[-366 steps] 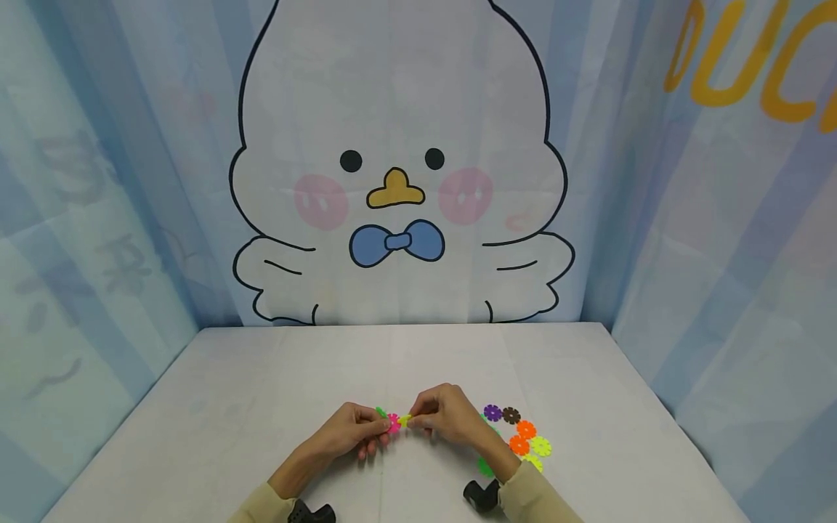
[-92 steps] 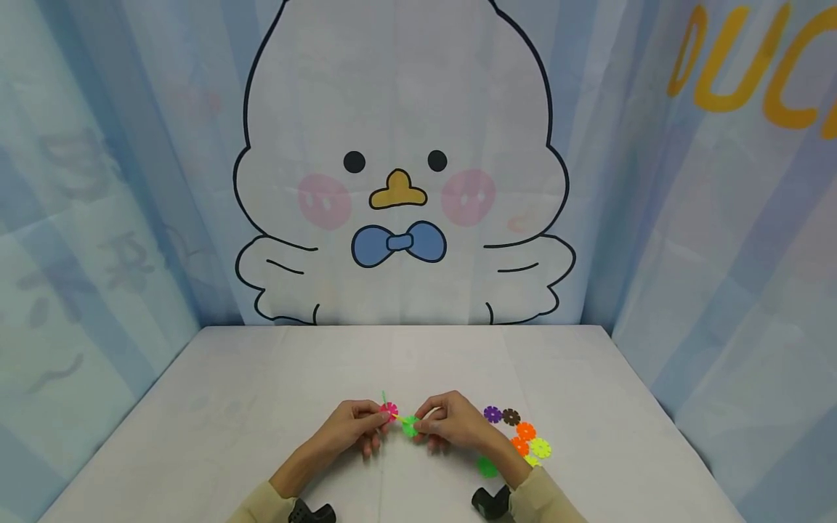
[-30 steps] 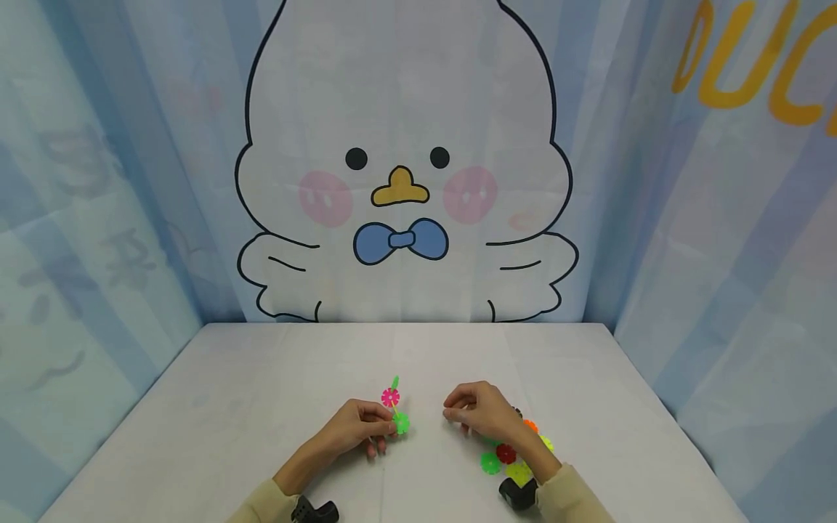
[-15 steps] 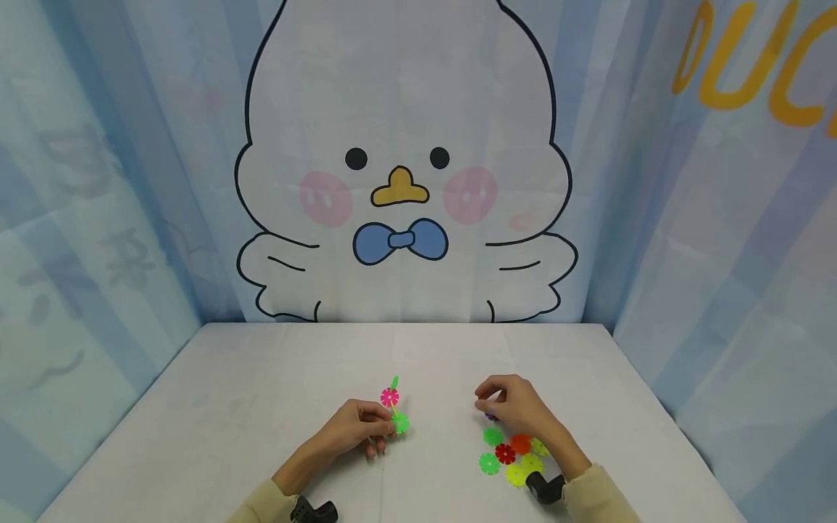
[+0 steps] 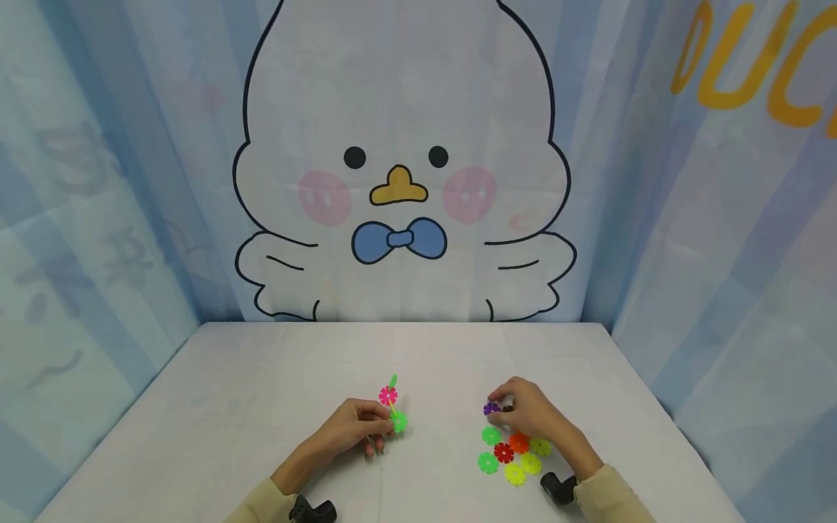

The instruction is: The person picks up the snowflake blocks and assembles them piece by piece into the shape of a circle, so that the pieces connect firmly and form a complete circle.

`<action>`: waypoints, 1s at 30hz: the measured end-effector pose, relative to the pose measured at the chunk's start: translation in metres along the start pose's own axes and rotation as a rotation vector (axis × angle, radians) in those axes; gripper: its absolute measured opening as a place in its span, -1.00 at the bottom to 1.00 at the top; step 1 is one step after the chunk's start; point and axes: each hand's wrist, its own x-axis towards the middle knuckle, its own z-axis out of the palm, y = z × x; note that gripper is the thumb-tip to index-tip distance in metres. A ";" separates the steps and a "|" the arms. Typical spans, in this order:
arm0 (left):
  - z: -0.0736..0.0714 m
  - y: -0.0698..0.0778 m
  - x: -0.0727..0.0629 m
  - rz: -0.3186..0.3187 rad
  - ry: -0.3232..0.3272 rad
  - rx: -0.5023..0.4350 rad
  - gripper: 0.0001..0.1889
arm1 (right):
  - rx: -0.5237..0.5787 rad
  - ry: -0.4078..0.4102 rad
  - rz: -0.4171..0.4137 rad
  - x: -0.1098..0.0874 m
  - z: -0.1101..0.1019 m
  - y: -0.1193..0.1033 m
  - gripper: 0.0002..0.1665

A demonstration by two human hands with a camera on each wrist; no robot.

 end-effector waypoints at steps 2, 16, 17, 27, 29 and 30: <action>0.000 0.000 0.000 0.001 -0.001 -0.006 -0.82 | -0.010 -0.002 -0.001 0.001 0.002 0.000 -0.66; 0.000 0.000 -0.001 -0.006 -0.004 0.002 -0.83 | 0.005 -0.026 -0.023 0.001 0.003 -0.003 -0.69; 0.000 0.000 -0.001 -0.007 -0.003 0.003 -0.83 | 0.010 -0.029 -0.027 0.001 0.003 -0.003 -0.70; -0.001 0.000 0.001 -0.002 -0.007 -0.007 -0.83 | 0.021 -0.041 -0.053 0.001 0.001 -0.002 -0.68; -0.001 -0.001 0.001 0.002 -0.007 -0.006 -0.83 | 0.018 -0.042 -0.056 0.001 0.000 -0.002 -0.68; -0.001 -0.001 0.001 0.004 -0.006 -0.004 -0.83 | 0.016 -0.043 -0.057 0.001 0.000 -0.002 -0.67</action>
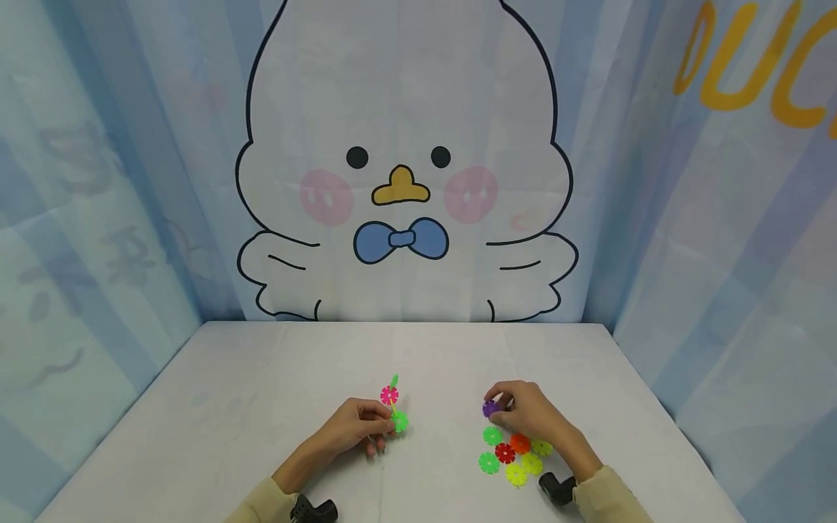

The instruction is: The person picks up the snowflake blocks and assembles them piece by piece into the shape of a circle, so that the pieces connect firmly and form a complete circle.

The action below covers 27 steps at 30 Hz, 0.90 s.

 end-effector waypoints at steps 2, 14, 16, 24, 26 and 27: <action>0.000 0.000 0.000 0.001 0.001 0.003 -0.83 | -0.003 0.003 -0.006 0.000 -0.001 0.000 -0.66; -0.001 0.000 0.000 0.005 -0.004 -0.007 -0.81 | 0.143 0.004 -0.058 0.005 0.008 -0.005 -0.74; -0.001 0.000 0.000 0.006 -0.007 -0.011 -0.81 | 0.165 -0.010 -0.058 0.006 0.009 -0.006 -0.74; -0.001 -0.001 0.000 0.001 -0.005 -0.012 -0.79 | 0.242 -0.046 -0.082 0.010 0.018 -0.014 -0.69; 0.000 -0.001 0.000 0.000 -0.002 -0.013 -0.79 | 0.264 -0.054 -0.084 0.011 0.020 -0.016 -0.68; 0.000 -0.001 0.000 -0.002 -0.001 -0.014 -0.79 | 0.275 -0.057 -0.084 0.011 0.022 -0.018 -0.68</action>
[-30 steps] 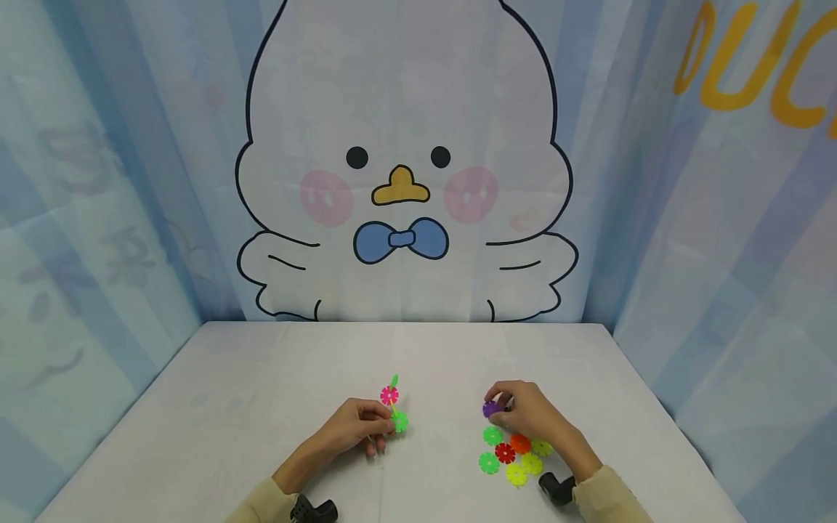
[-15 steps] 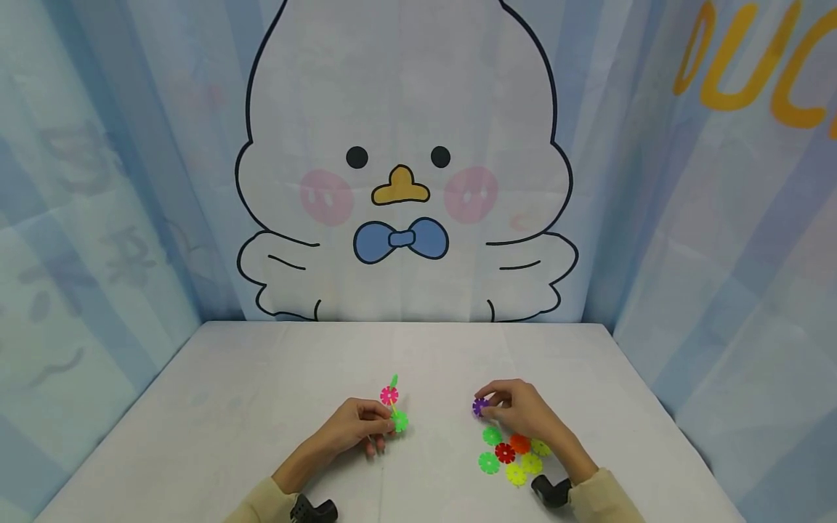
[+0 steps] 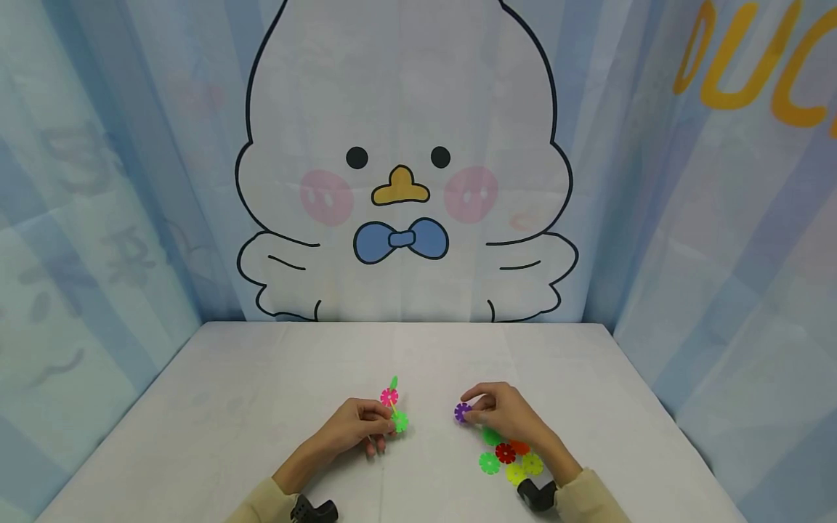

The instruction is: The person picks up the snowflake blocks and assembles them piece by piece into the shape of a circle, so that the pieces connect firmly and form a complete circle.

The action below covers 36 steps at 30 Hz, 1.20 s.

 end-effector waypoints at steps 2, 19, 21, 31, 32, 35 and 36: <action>0.000 0.000 0.000 -0.002 0.002 0.001 -0.80 | 0.018 -0.002 0.012 0.001 0.003 -0.002 -0.70; 0.001 0.001 0.000 -0.006 0.017 0.008 -0.76 | 0.025 -0.017 0.013 0.015 0.024 -0.013 -0.82; 0.001 0.001 0.000 -0.008 0.018 0.009 -0.75 | 0.025 -0.016 0.018 0.016 0.026 -0.014 -0.82; 0.001 0.002 -0.002 -0.012 0.019 0.000 -0.74 | 0.101 -0.046 -0.020 0.020 0.040 -0.026 -0.79; 0.001 0.003 -0.002 -0.012 0.020 0.000 -0.74 | 0.113 -0.049 -0.026 0.020 0.042 -0.027 -0.79; 0.001 0.003 -0.003 -0.012 0.023 0.000 -0.74 | 0.133 -0.058 -0.034 0.021 0.046 -0.031 -0.79; 0.001 0.004 -0.003 -0.011 0.025 0.001 -0.74 | 0.138 -0.061 -0.033 0.022 0.047 -0.032 -0.78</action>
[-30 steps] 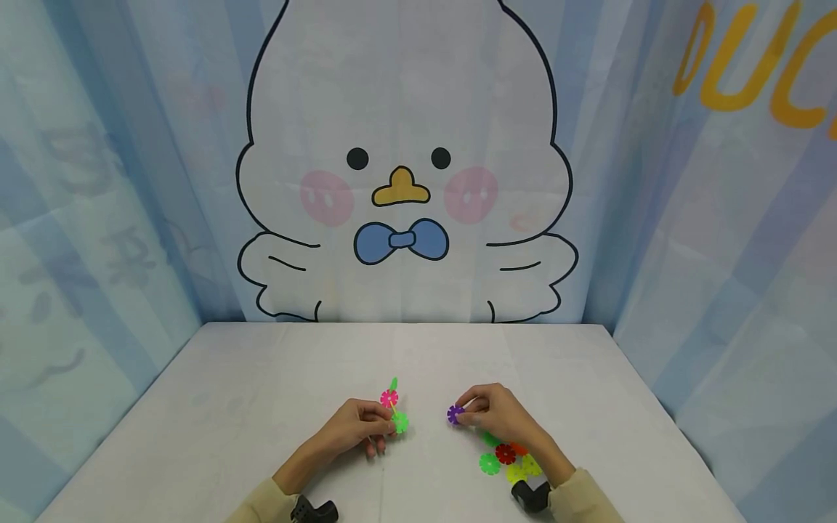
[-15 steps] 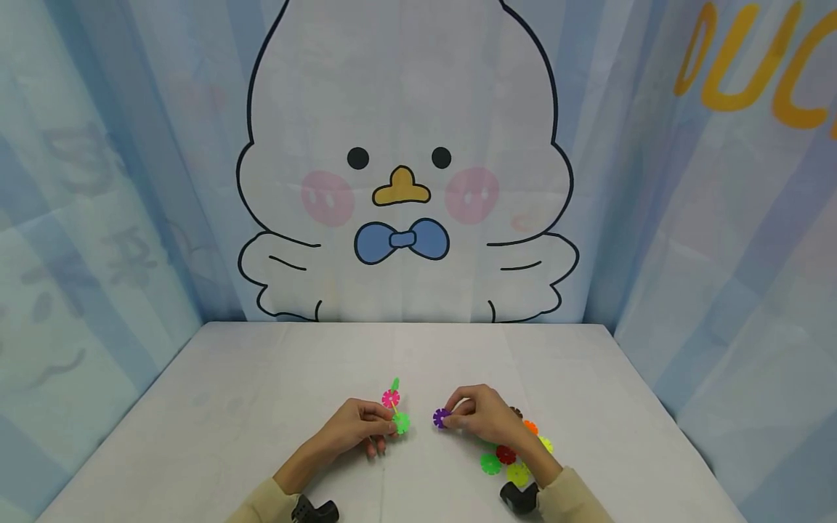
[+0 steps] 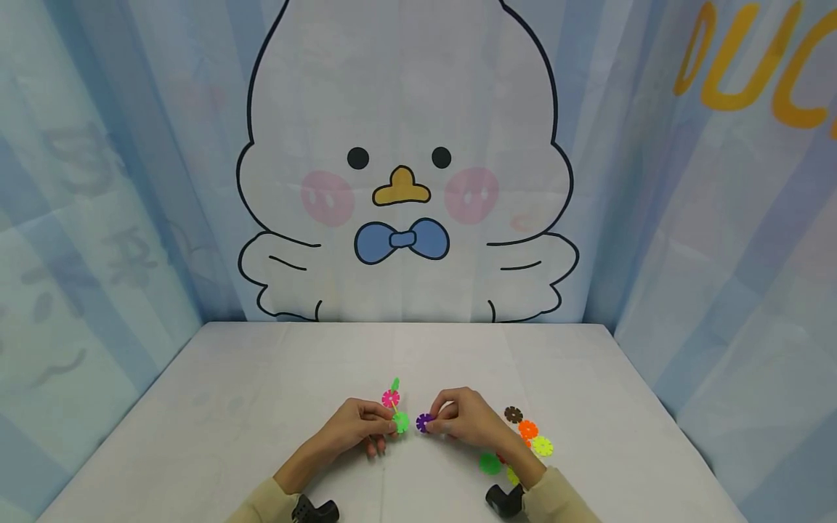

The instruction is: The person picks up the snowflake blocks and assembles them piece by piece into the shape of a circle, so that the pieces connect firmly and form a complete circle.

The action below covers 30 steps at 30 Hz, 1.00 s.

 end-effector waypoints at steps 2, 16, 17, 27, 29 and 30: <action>0.000 0.001 0.000 0.001 0.004 -0.001 -0.74 | 0.011 -0.003 0.006 0.001 0.002 -0.001 -0.78; 0.001 0.002 -0.001 -0.007 0.013 0.002 -0.73 | -0.015 0.005 0.019 0.006 0.010 -0.002 -0.79; 0.001 0.002 -0.001 -0.008 0.013 0.002 -0.73 | -0.015 0.008 0.018 0.006 0.010 -0.003 -0.79; 0.000 0.001 0.000 -0.019 0.021 -0.025 -0.71 | -0.048 0.028 0.025 0.006 0.015 -0.005 -0.82; 0.000 0.001 0.000 -0.018 0.021 -0.027 -0.71 | -0.058 0.030 0.023 0.007 0.016 -0.005 -0.82; 0.000 0.001 0.000 -0.017 0.022 -0.026 -0.71 | -0.062 0.031 0.023 0.007 0.017 -0.006 -0.82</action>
